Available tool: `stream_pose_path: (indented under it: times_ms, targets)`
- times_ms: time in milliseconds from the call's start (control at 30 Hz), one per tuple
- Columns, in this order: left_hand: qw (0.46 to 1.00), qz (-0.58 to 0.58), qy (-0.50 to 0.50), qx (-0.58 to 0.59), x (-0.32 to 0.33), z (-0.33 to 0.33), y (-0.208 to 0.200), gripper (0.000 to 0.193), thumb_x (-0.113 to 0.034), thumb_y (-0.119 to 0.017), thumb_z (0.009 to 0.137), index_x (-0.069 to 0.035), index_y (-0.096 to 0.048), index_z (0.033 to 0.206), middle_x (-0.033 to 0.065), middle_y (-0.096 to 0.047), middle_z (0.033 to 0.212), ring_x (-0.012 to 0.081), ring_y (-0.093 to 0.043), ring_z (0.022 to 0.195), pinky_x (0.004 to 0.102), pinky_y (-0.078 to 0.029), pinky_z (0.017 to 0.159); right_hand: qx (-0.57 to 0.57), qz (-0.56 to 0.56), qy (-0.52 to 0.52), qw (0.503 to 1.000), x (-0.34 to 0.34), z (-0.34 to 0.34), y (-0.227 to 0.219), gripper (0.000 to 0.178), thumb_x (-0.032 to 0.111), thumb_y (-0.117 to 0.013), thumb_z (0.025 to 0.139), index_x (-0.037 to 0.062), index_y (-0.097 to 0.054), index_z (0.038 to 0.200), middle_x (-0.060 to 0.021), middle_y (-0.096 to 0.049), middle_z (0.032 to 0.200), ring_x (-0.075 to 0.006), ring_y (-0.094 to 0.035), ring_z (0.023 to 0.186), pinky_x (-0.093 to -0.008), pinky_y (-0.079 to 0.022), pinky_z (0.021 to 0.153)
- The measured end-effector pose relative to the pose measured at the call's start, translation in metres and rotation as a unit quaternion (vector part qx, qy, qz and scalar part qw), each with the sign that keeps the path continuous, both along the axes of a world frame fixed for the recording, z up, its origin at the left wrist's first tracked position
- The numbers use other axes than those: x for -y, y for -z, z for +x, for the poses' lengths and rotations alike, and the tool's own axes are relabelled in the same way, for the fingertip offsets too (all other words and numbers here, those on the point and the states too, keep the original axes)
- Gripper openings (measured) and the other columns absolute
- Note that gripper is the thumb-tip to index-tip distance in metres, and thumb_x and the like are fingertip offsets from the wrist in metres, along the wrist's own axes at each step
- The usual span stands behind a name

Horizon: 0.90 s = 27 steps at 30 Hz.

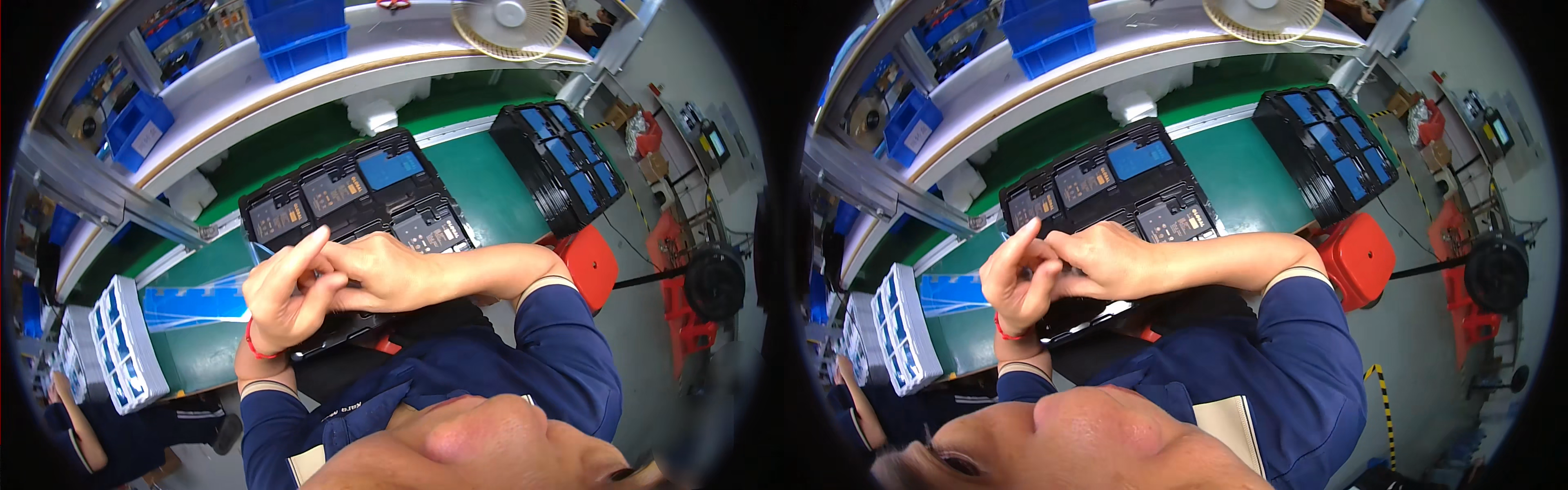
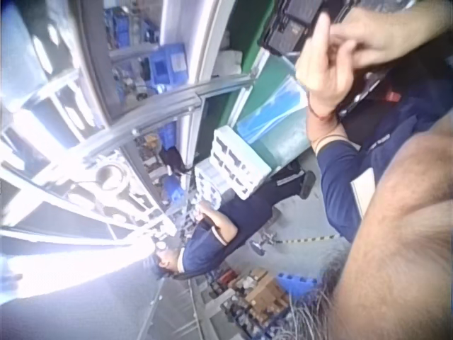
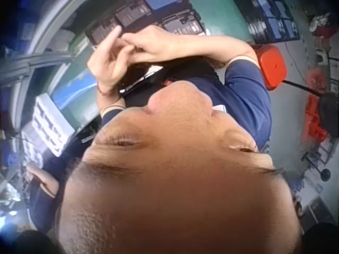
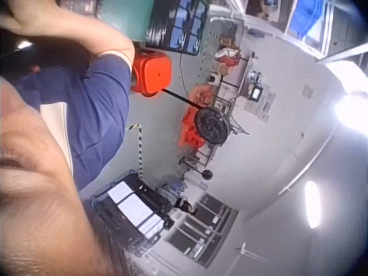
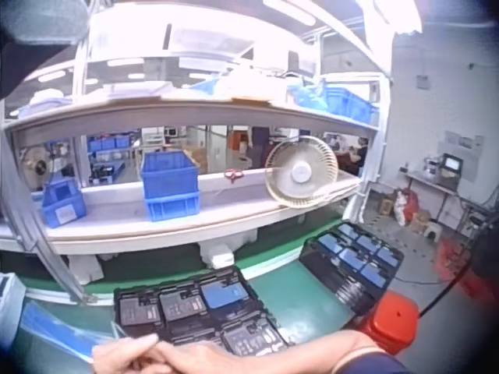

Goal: Applying protective films or labels to electronic components in a tray.

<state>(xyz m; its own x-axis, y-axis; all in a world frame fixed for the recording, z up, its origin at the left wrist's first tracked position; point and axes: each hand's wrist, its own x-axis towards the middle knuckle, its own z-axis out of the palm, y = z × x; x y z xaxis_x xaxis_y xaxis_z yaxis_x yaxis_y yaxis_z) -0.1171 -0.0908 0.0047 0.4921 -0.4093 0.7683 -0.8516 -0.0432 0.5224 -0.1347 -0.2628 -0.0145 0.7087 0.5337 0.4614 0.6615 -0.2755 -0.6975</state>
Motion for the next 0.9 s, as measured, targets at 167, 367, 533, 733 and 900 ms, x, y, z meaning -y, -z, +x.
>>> stream_pose_path:
  times_ms: [167, 367, 533, 733, 900]
  targets:
    - [0.997, -0.019, 0.01, 0.081, -0.006, 0.012, -0.01, 0.061, -0.035, -0.073, 0.077, 0.008, -0.055, 0.116, 0.0194, -0.063, 0.099, 0.0271, -0.059, 0.087, 0.0363, -0.048, 0.076, -0.037, 0.078, 0.083, 0.993, 0.048, -0.021, -0.016, 0.012, 0.002, -0.058, 0.086, 0.0021, -0.06, 0.098, -0.0077, -0.064, 0.075, -0.0168, -0.066, 0.069, -0.0285, -0.052, 0.061]
    - [0.961, -0.137, -0.238, -0.001, -0.042, 0.029, -0.015, 0.038, 0.0, -0.052, 0.09, 0.005, -0.047, 0.127, 0.0186, -0.059, 0.117, 0.0202, -0.059, 0.1, 0.0286, -0.046, 0.087, -0.259, 0.268, 0.294, 0.88, 0.225, -0.096, 0.016, 0.023, 0.018, -0.058, 0.089, 0.0018, -0.063, 0.105, 0.0011, -0.059, 0.066, -0.002, -0.047, 0.048, -0.0145, -0.033, 0.04]
    - [0.953, -0.103, -0.282, -0.045, -0.05, 0.071, -0.004, 0.036, -0.003, -0.057, 0.09, 0.004, -0.05, 0.125, 0.015, -0.059, 0.117, 0.0166, -0.057, 0.102, 0.026, -0.046, 0.086, -0.353, 0.371, 0.437, 0.74, 0.368, -0.226, 0.148, 0.018, 0.016, -0.058, 0.088, 0.0033, -0.061, 0.1, -0.0006, -0.058, 0.064, -0.0043, -0.043, 0.045, -0.0176, -0.028, 0.038]
    - [0.834, 0.192, -0.509, -0.094, -0.143, 0.093, 0.124, 0.051, -0.029, -0.062, 0.088, 0.003, -0.05, 0.127, 0.0212, -0.052, 0.128, 0.0314, -0.049, 0.12, 0.0362, -0.036, 0.101, -0.429, 0.453, 0.622, 0.473, 0.389, -0.275, 0.388, 0.019, 0.016, -0.054, 0.082, 0.0073, -0.058, 0.065, -0.0049, -0.057, 0.053, -0.0144, -0.046, 0.034, -0.029, -0.034, 0.03]
    - [0.662, 0.348, -0.618, -0.242, -0.198, 0.066, 0.192, 0.069, -0.056, -0.047, 0.089, -0.013, -0.034, 0.142, 0.0195, -0.031, 0.146, 0.04, -0.026, 0.135, 0.0542, -0.023, 0.106, -0.477, 0.429, 0.701, 0.311, 0.356, -0.23, 0.497, 0.021, 0.01, -0.039, 0.086, 0.0093, -0.051, 0.069, -0.0126, -0.057, 0.056, -0.0183, -0.041, 0.035, -0.0342, -0.031, 0.03]
